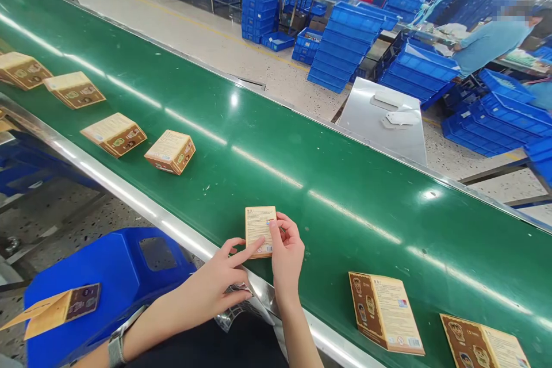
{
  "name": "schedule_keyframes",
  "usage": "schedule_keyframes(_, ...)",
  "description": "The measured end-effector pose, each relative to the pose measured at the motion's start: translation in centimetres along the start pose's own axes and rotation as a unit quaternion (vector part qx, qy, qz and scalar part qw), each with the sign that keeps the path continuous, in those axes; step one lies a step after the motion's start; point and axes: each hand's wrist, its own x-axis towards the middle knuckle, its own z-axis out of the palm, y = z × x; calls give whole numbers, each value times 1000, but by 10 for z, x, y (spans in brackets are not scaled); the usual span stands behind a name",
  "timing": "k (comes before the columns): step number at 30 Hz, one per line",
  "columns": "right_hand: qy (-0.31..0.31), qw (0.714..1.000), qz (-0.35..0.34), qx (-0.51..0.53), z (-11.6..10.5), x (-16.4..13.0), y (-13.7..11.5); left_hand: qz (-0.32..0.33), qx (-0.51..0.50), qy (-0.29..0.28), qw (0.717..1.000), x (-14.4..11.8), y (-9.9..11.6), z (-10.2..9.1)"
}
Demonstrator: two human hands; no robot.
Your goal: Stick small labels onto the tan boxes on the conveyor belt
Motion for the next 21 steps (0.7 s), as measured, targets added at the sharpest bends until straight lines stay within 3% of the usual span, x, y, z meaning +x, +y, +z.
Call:
schedule_keyframes(8,83,978,-67,-178,-12,2,-6,28,20,-11,999,4,10,8)
schedule_keyframes(14,78,960,-98,-250,-42,9,-31,25,-64,36,997,8,10,2)
schedule_keyframes(16,32,952,-145,-268,-51,-6,-45,-22,-138,59,988,7,12,-5)
schedule_keyframes(19,-129,930,-214,-269,-53,-38,-59,-159,-241,72,955,5,17,-14)
schedule_keyframes(21,-191,909,-248,-276,-49,-53,-60,-214,-294,85,927,3,20,-19)
